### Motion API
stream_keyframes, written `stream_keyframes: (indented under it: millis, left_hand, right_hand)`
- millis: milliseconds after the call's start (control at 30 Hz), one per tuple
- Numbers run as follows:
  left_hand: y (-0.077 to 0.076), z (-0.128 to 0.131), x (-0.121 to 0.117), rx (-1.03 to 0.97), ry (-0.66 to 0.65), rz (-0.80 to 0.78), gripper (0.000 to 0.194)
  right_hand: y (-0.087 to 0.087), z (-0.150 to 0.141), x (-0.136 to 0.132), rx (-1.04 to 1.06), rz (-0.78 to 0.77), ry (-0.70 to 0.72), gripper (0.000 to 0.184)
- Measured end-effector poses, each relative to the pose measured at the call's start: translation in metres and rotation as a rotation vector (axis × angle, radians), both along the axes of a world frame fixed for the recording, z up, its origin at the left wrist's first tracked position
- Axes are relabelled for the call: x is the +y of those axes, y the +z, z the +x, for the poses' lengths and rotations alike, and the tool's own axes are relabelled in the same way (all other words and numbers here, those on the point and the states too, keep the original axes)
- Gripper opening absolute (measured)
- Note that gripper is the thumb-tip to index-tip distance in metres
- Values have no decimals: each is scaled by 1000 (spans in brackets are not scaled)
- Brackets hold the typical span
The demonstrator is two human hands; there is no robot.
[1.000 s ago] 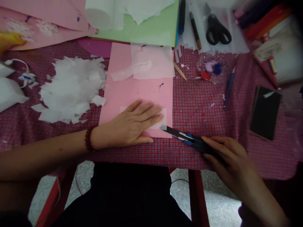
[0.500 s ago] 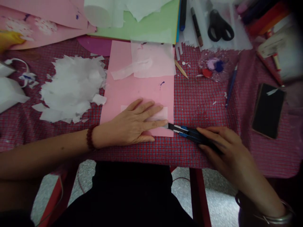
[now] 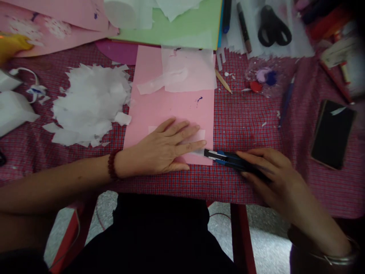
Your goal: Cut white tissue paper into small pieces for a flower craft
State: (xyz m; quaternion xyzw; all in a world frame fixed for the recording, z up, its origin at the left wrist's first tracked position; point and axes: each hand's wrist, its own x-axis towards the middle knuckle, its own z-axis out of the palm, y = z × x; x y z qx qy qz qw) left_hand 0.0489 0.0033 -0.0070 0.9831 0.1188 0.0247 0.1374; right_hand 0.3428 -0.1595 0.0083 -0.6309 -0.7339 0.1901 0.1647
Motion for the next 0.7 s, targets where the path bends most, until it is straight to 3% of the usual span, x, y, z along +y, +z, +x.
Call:
stream_keyframes:
  millis: [167,300,400,533,700]
  left_hand:
    - [2,-1,6,-90,23,-147,70]
    - [10,4,13,-155,90,-274,44]
    - [16,18,20,-97,110,-278,35]
    - [20,40,34,2,-37,-301,38]
    - [23,52,48,52,-170,-479,35]
  right_hand:
    - [1,8,-5,8,-42,2,52]
    - [2,8,-2,10,-23,8,52]
    - [2,7,-2,7,-26,2,51]
    - [1,7,-4,-2,-33,-14,46]
    - [0,6,-5,-22,8,-10,37]
